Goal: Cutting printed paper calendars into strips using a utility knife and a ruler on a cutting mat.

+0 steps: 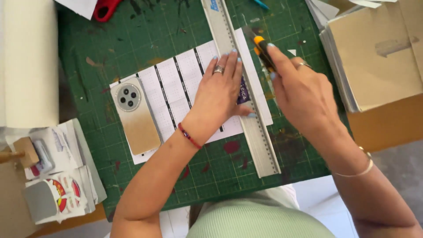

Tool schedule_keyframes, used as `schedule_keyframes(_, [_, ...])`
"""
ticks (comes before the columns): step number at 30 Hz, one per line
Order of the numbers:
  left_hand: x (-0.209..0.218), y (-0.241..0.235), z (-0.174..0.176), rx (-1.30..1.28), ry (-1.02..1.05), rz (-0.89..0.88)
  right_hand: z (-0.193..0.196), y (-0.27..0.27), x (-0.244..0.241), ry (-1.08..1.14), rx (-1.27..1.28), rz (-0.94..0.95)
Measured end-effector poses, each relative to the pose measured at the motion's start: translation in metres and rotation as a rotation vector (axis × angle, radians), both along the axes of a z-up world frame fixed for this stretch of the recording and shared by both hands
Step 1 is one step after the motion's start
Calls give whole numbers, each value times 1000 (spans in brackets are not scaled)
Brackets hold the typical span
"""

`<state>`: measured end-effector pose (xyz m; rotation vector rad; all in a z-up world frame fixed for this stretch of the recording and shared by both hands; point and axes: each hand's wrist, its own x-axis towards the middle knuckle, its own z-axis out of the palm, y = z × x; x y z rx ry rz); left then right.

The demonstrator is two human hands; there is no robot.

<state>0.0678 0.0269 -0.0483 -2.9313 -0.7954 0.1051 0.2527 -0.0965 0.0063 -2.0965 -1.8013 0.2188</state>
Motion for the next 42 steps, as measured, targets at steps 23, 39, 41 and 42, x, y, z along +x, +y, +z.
schedule_keyframes(23, [20,5,-7,-1,229,49,-44,38,-25,-234,65,11])
schedule_keyframes(39, [33,0,-21,69,309,106,-37,25,-33,-258,-9,14])
schedule_keyframes(41, [32,-3,-19,67,303,98,-30,21,-36,-247,1,16])
schedule_keyframes(42, [31,-2,-18,70,296,94,-25,20,-37,-236,17,19])
